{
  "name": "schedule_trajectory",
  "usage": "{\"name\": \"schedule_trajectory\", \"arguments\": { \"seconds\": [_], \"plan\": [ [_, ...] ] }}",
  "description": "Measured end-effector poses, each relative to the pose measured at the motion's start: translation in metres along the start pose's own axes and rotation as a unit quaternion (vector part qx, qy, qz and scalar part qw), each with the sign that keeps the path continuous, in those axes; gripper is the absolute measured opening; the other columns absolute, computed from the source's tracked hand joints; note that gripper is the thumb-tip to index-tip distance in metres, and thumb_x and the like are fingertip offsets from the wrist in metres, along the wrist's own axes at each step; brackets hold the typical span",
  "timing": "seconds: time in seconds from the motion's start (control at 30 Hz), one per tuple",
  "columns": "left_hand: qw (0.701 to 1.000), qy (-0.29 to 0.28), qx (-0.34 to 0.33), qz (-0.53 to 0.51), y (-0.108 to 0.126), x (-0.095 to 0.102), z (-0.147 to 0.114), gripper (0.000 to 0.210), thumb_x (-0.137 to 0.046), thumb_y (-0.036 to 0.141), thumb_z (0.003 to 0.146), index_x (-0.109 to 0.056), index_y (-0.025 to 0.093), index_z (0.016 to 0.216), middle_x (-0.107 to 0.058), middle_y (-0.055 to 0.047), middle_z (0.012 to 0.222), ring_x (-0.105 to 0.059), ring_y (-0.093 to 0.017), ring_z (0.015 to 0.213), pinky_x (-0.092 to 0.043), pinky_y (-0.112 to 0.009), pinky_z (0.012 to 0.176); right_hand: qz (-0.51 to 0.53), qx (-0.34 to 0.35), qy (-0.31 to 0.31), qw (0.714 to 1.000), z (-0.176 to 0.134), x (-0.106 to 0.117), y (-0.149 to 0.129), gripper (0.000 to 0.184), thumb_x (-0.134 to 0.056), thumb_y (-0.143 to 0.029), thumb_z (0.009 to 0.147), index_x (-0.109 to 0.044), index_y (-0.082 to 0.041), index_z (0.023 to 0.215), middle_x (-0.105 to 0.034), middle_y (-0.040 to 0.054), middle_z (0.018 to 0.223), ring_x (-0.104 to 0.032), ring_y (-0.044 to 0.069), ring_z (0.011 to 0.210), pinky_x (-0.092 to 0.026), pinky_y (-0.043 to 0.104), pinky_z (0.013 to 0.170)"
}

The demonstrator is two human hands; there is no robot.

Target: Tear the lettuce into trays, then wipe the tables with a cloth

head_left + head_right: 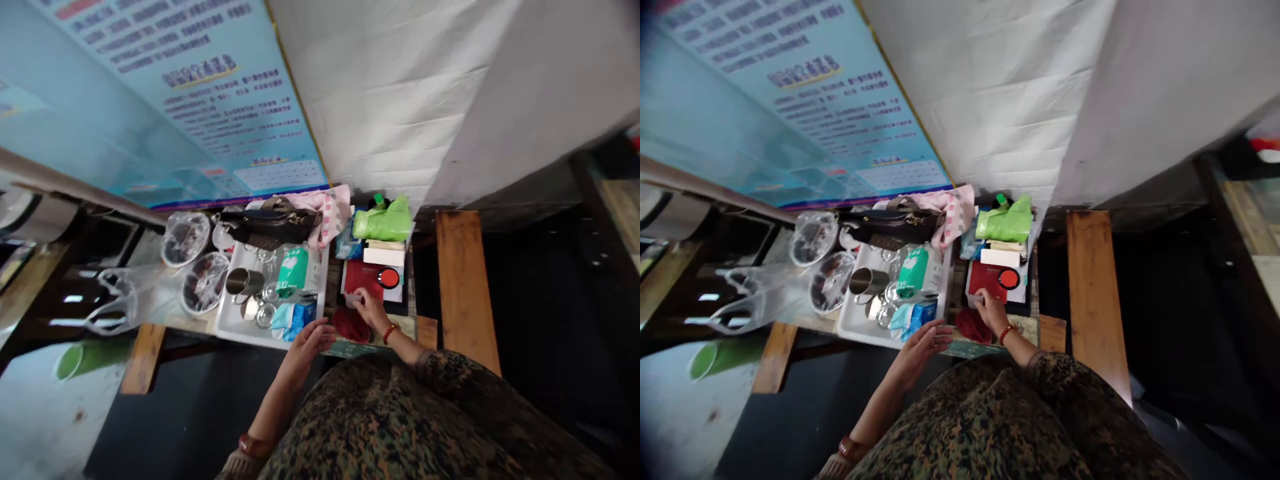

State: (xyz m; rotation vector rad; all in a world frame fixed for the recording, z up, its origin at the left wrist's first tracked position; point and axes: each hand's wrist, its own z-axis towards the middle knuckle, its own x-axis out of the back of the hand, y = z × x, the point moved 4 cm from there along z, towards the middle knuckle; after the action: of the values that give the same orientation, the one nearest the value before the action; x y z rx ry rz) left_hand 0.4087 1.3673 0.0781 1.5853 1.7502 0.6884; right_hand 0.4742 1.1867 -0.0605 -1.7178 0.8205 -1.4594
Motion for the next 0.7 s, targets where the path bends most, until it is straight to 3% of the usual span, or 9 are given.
{"name": "schedule_trajectory", "arguments": {
  "seconds": [0.17,0.37,0.47,0.6,0.7],
  "plan": [
    [0.999,-0.034,0.000,0.033,0.007,-0.013,0.030,0.059,-0.074,0.052,0.070,-0.061,0.015,0.114,-0.071,-0.013,0.101,-0.068,-0.021,0.083,-0.049,-0.031,0.074,-0.008,0.012,-0.001,1.000,0.007,-0.016,-0.017,0.025,-0.052,-0.013,0.083,-0.059,-0.020,0.106,-0.070,0.0042,0.094,-0.065,0.018,0.086,-0.047,0.024,0.077],
    [0.997,-0.065,-0.003,0.045,0.010,-0.019,0.032,0.058,-0.075,0.052,0.069,-0.062,0.015,0.112,-0.072,-0.013,0.097,-0.068,-0.020,0.081,-0.049,-0.029,0.072,-0.026,0.041,-0.010,0.999,0.012,-0.026,-0.023,0.038,-0.059,-0.010,0.077,-0.062,-0.019,0.114,-0.064,0.0104,0.115,-0.059,0.023,0.107,-0.043,0.033,0.095],
    [0.997,-0.065,-0.004,0.044,0.012,-0.013,0.032,0.056,-0.074,0.051,0.070,-0.062,0.015,0.112,-0.072,-0.012,0.097,-0.068,-0.020,0.082,-0.049,-0.029,0.072,-0.019,0.041,0.026,0.999,0.001,-0.016,-0.018,0.047,-0.058,-0.011,0.077,-0.057,-0.017,0.124,-0.056,0.0133,0.127,-0.052,0.025,0.117,-0.039,0.039,0.103],
    [0.997,-0.073,-0.009,0.030,0.013,-0.013,0.035,0.054,-0.074,0.050,0.071,-0.062,0.015,0.111,-0.072,-0.011,0.097,-0.068,-0.019,0.081,-0.049,-0.030,0.073,0.075,0.001,0.105,0.992,-0.029,0.013,0.004,0.033,-0.051,-0.019,0.083,-0.059,-0.020,0.115,-0.063,0.0079,0.112,-0.062,0.019,0.092,-0.050,0.036,0.089],
    [0.996,-0.087,-0.010,0.018,0.012,-0.018,0.036,0.055,-0.075,0.049,0.070,-0.062,0.014,0.111,-0.072,-0.012,0.096,-0.068,-0.019,0.080,-0.050,-0.030,0.073,0.100,-0.080,0.209,0.969,-0.052,0.050,0.027,0.029,-0.054,-0.033,0.084,-0.058,-0.017,0.107,-0.063,0.0088,0.102,-0.063,0.020,0.083,-0.053,0.038,0.080]
  ]
}}
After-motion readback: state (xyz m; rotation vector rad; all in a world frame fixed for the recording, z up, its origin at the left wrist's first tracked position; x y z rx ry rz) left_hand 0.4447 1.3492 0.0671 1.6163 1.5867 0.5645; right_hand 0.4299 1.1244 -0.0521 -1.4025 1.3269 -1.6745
